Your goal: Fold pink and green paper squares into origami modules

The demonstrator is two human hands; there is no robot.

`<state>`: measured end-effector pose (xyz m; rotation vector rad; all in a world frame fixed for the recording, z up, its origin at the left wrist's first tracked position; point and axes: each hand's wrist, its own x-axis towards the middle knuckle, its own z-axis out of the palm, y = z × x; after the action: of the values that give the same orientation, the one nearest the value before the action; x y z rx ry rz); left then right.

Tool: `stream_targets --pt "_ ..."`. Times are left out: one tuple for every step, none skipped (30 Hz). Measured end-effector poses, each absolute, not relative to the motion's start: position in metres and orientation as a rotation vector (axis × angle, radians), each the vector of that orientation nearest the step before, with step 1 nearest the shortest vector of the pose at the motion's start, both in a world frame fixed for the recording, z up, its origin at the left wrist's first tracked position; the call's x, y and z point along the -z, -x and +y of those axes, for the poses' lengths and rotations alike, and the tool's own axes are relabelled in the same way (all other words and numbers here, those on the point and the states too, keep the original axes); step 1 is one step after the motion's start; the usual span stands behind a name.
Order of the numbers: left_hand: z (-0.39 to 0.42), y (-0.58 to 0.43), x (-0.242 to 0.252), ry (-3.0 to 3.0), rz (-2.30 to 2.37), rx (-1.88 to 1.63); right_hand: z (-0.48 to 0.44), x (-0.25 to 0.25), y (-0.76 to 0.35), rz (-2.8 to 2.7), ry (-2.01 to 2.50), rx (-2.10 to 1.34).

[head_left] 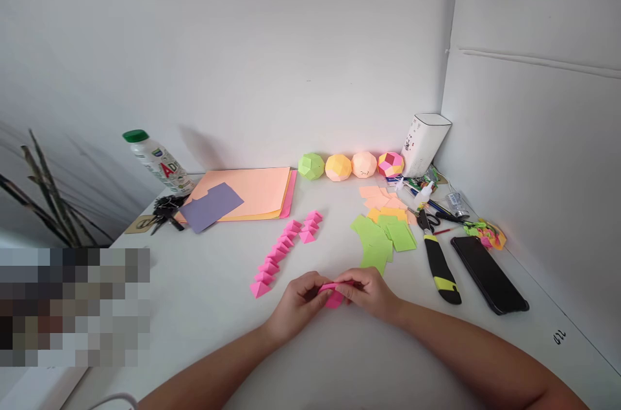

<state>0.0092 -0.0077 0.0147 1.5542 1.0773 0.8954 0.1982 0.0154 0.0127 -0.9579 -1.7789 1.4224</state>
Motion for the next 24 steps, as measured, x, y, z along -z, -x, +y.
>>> stream_targets --pt "-0.0076 -0.0090 -0.0138 -1.545 1.080 -0.901 0.0153 -0.0123 -0.1984 -1.767 0.965 -1.434" --pt "-0.0076 -0.0088 -0.0129 -1.534 1.084 -0.906 0.0152 -0.0119 -0.1987 -1.757 0.969 -1.444" --pt "-0.0075 -0.0086 -0.0121 -1.522 1.087 -0.909 0.0152 -0.0115 -0.1990 -1.749 0.973 -1.448" --pt "-0.0075 -0.0085 -0.0115 -1.509 1.088 -0.909 0.0153 -0.0112 -0.1993 -1.742 0.973 -1.450" --pt "-0.0075 -0.0085 -0.0111 -1.497 1.089 -0.910 0.0155 -0.0109 -0.1995 -1.737 0.973 -1.452" --pt "-0.0075 -0.0086 -0.0110 -1.486 1.088 -0.913 0.0156 -0.0107 -0.1996 -1.733 0.970 -1.455" --pt "-0.0075 -0.0087 -0.0111 -1.478 1.087 -0.917 0.0157 -0.0106 -0.1997 -1.731 0.966 -1.456" --pt "-0.0075 -0.0090 -0.0114 -1.474 1.087 -0.920 0.0158 -0.0104 -0.1996 -1.730 0.963 -1.458" --pt "-0.0075 -0.0092 -0.0117 -1.471 1.089 -0.923 0.0159 -0.0102 -0.1995 -1.729 0.959 -1.460" --pt "-0.0075 -0.0094 -0.0121 -1.468 1.089 -0.925 0.0160 -0.0100 -0.1993 -1.729 0.957 -1.462" --pt "-0.0075 -0.0095 -0.0124 -1.465 1.089 -0.925 0.0160 -0.0097 -0.1992 -1.730 0.957 -1.463" --pt "-0.0076 -0.0094 -0.0125 -1.461 1.088 -0.923 0.0160 -0.0096 -0.1991 -1.731 0.957 -1.465" --pt "-0.0076 -0.0093 -0.0125 -1.457 1.086 -0.920 0.0159 -0.0095 -0.1990 -1.733 0.959 -1.466" --pt "-0.0077 -0.0091 -0.0124 -1.451 1.083 -0.917 0.0159 -0.0095 -0.1991 -1.735 0.960 -1.467" --pt "-0.0078 -0.0088 -0.0120 -1.446 1.078 -0.913 0.0158 -0.0097 -0.1991 -1.740 0.962 -1.467" --pt "-0.0079 -0.0085 -0.0116 -1.442 1.074 -0.909 0.0158 -0.0100 -0.1992 -1.745 0.965 -1.463" --pt "-0.0080 -0.0082 -0.0110 -1.438 1.073 -0.907 0.0157 -0.0104 -0.1993 -1.751 0.967 -1.458" --pt "-0.0081 -0.0079 -0.0103 -1.432 1.070 -0.908 0.0156 -0.0108 -0.1992 -1.754 0.969 -1.452" --pt "-0.0082 -0.0077 -0.0097 -1.425 1.067 -0.909 0.0155 -0.0111 -0.1992 -1.756 0.971 -1.450" --pt "-0.0082 -0.0076 -0.0091 -1.416 1.062 -0.911 0.0154 -0.0114 -0.1990 -1.755 0.971 -1.450" --pt "-0.0083 -0.0076 -0.0086 -1.405 1.056 -0.913 0.0152 -0.0116 -0.1989 -1.752 0.969 -1.454" --pt "-0.0083 -0.0076 -0.0084 -1.394 1.048 -0.916 0.0150 -0.0117 -0.1987 -1.751 0.966 -1.457" --pt "-0.0084 -0.0076 -0.0084 -1.384 1.040 -0.916 0.0149 -0.0117 -0.1986 -1.750 0.963 -1.460" --pt "-0.0085 -0.0075 -0.0087 -1.378 1.037 -0.916 0.0148 -0.0115 -0.1985 -1.750 0.960 -1.462"
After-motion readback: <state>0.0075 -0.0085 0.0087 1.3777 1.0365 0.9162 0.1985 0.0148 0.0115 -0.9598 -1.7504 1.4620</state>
